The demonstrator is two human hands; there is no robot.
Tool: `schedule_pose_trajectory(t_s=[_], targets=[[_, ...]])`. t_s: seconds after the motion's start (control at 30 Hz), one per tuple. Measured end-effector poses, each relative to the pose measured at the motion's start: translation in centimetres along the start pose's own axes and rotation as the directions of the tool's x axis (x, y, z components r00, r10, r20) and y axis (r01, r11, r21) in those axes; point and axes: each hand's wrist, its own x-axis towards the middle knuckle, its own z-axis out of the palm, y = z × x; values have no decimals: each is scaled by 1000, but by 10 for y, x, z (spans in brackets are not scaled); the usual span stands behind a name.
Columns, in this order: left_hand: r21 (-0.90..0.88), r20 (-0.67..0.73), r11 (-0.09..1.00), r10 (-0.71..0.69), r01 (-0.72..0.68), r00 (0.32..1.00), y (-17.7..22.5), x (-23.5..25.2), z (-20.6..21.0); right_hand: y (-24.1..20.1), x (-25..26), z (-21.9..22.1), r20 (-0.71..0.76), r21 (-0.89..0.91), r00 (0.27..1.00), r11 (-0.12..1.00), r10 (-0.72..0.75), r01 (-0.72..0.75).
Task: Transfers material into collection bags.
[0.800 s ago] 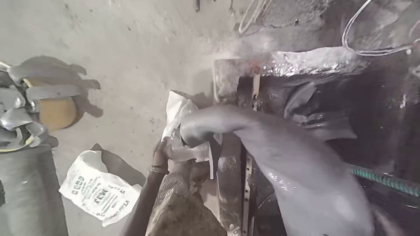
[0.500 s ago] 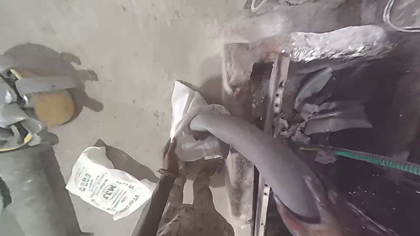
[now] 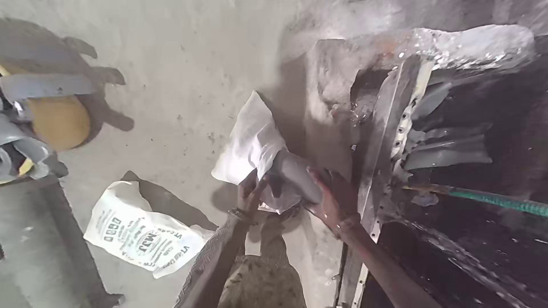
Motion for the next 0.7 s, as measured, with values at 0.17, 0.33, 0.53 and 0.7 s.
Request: schedule_pose_trajectory(t_s=[0.17, 0.33, 0.53, 0.7], targets=[[-38, -16, 999, -24, 23, 1000, 3, 0, 16, -30, 53, 40, 240, 262, 929, 903, 282, -341], [60, 22, 992, -112, 110, 994, -2, -22, 4, -32, 79, 122, 595, 248, 730, 787, 336, -564], [-22, -105, 976, -216, 215, 971, -18, -41, -11, 10, 38, 166, 312, 899, 831, 141, 460, -415], [-93, -275, 976, -217, 199, 936, 30, -43, -3, 38, -20, 168, 474, 777, 557, -25, 682, -629]])
